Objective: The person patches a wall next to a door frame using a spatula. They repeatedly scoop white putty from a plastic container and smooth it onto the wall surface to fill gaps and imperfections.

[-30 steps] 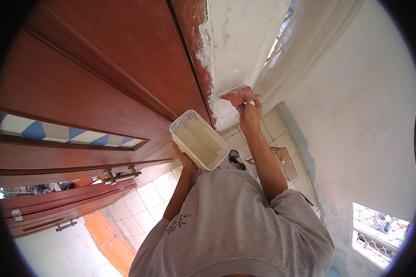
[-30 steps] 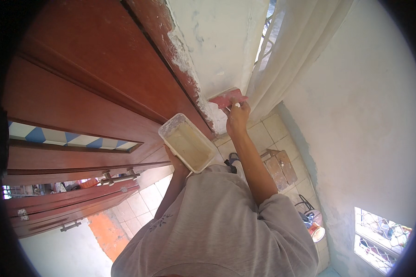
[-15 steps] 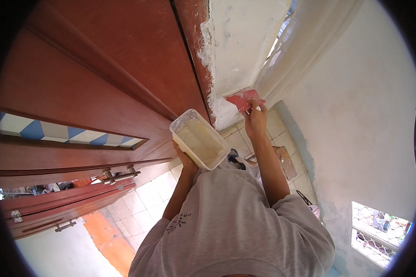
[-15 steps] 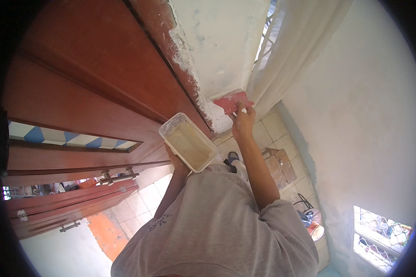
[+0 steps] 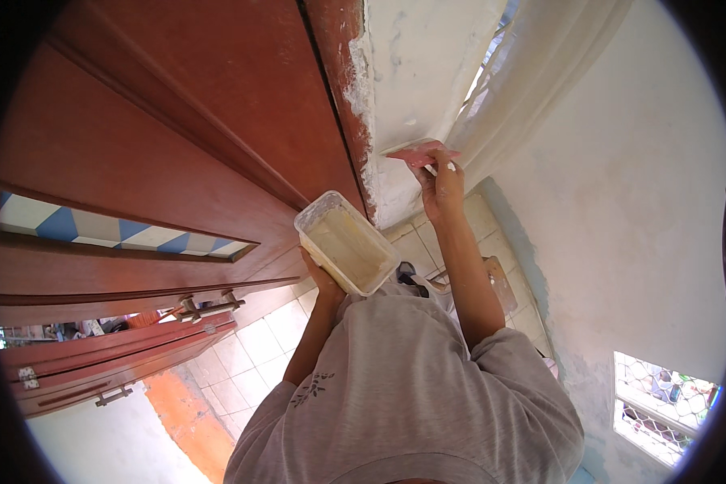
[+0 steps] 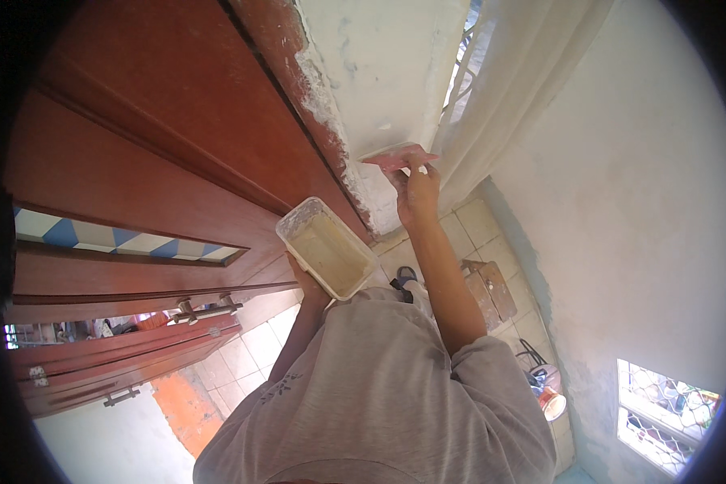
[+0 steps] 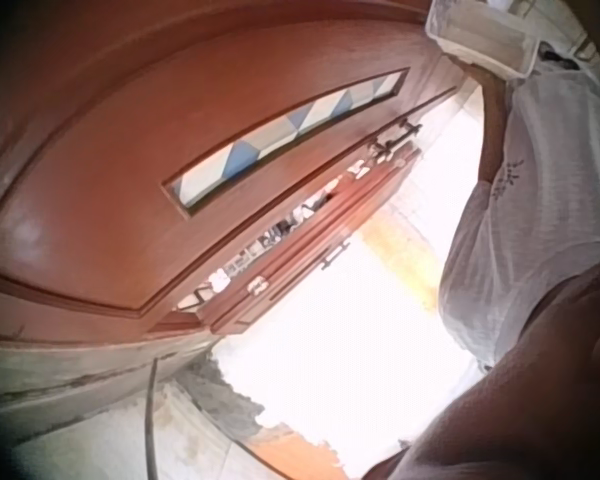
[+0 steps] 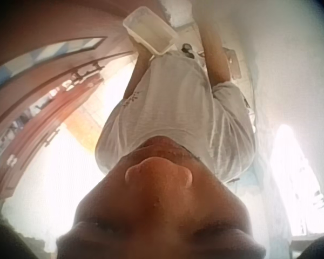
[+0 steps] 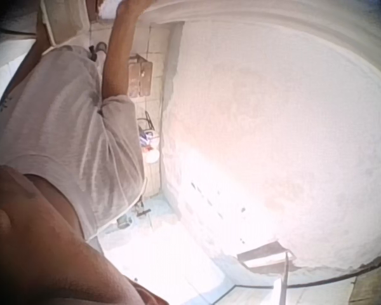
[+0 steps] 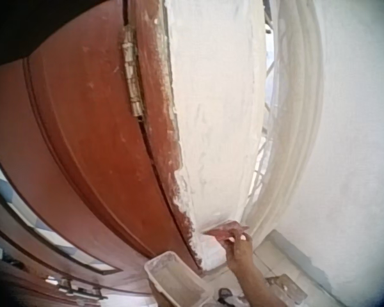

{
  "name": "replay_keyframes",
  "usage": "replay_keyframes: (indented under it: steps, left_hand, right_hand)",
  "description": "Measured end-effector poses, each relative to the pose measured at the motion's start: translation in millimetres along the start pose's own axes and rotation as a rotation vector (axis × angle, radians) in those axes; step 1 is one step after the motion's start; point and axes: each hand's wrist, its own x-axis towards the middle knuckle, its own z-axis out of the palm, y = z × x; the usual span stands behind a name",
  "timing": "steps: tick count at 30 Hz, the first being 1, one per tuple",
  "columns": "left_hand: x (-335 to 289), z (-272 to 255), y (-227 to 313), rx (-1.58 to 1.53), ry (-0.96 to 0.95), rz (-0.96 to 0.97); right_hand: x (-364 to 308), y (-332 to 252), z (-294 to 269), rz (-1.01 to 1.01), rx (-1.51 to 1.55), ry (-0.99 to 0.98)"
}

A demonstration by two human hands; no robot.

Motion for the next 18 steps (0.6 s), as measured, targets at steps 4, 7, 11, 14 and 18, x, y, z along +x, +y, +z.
replay_keyframes:
  steps: [4,7,11,14,18]
  left_hand:
    - [-2,2,-1,0.003,-0.011,-0.002]
    - [-4,8,0,0.033,0.021,0.026]
    - [-5,7,1,0.001,0.005,0.012]
    - [-4,-1,2,-0.004,-0.001,0.019]
    - [-3,-6,2,-0.003,0.018,0.026]
  right_hand:
    - [-4,3,-16,0.030,0.044,0.161]
    - [-3,21,-54,0.064,-0.009,0.156]
    - [-3,63,-94,0.114,-0.016,0.154]
    - [-3,89,-104,0.182,0.091,0.123]
    - [-9,101,-88,0.304,0.279,0.245]
